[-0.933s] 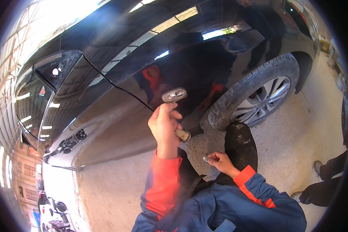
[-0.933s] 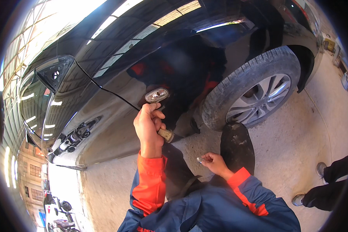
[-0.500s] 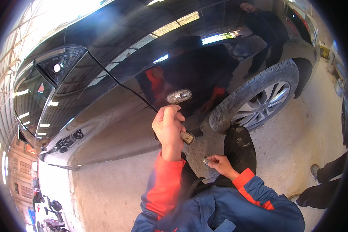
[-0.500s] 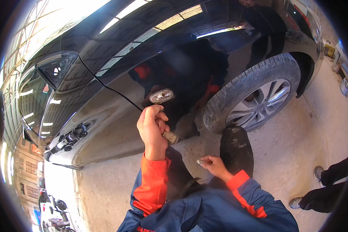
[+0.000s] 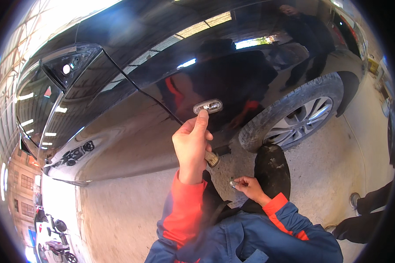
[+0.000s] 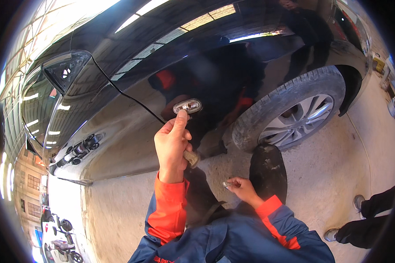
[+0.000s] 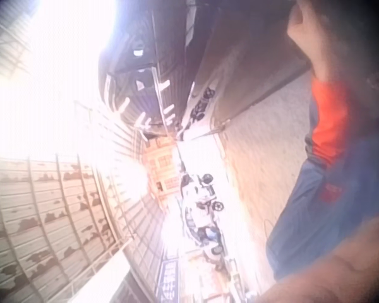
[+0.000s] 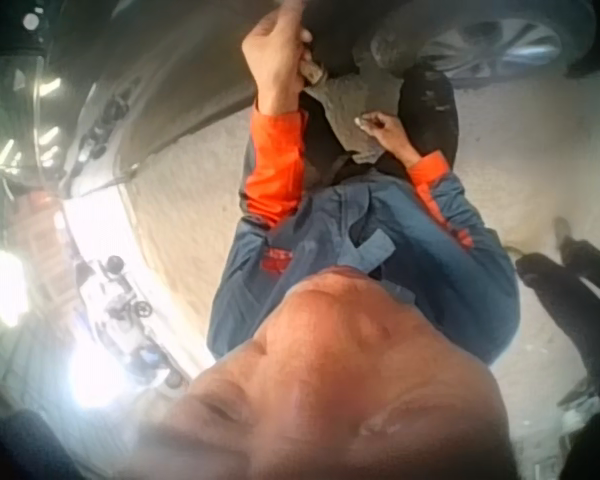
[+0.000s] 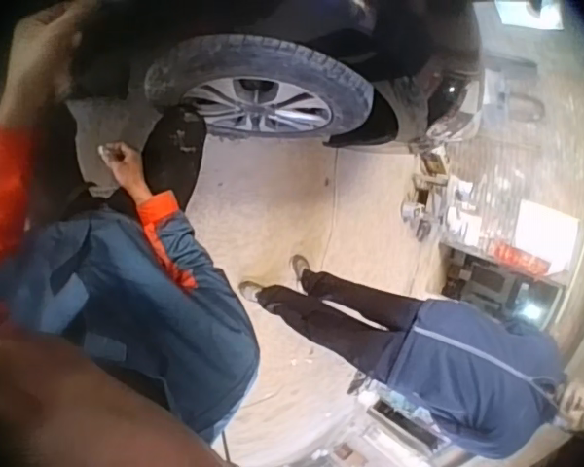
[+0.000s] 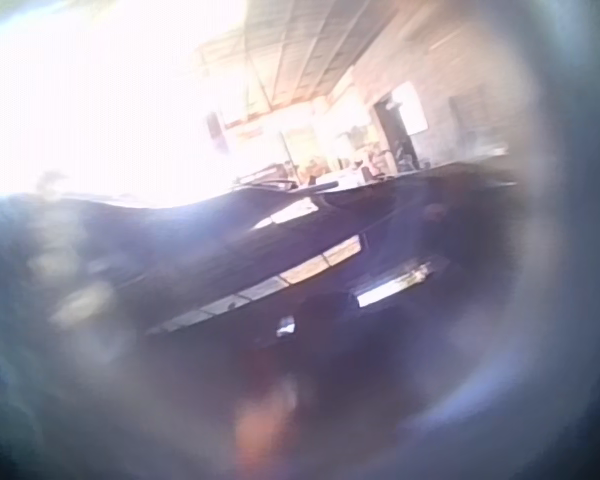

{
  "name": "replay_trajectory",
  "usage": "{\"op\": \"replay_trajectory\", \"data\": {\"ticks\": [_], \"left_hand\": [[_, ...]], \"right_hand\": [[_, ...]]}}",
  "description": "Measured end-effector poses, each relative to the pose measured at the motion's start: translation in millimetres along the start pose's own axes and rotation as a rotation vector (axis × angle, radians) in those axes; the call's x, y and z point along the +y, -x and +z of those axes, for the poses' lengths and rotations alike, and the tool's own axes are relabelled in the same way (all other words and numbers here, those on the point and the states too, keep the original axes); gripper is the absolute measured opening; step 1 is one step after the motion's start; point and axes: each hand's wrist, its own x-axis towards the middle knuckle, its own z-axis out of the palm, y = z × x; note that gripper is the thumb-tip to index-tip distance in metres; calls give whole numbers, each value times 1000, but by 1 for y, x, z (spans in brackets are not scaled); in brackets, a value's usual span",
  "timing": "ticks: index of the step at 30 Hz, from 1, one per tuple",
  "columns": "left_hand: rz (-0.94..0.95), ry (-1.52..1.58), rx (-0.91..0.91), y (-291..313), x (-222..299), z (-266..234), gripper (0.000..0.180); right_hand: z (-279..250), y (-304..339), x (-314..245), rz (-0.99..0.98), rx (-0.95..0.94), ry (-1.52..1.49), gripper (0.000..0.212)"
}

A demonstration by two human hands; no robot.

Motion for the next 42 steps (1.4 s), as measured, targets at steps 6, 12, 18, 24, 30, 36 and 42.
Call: {"op": "replay_trajectory", "data": {"ticks": [6, 12, 18, 24, 30, 36, 42], "left_hand": [[48, 85, -12, -5, -8, 2, 26], [50, 180, -2, -4, -13, 5, 20], [79, 276, 30, -3, -18, 13, 14], [112, 297, 32, -3, -21, 13, 14], [151, 322, 25, -3, -22, 12, 12], [80, 315, 79, -4, -21, 12, 11], [144, 292, 81, -5, -21, 13, 10]], "right_hand": [[0, 0, 3, -9, 14, -14, 28], [2, 1, 1, -37, 18, -1, 26], [1, 3, -2, -28, 12, -6, 26], [2, 3, -5, -50, 18, 6, 30], [-2, 5, -10, 28, -7, -34, 34], [-4, 6, -11, 51, -42, -70, 32], [-3, 5, -12, 81, -49, -5, 30]]}}
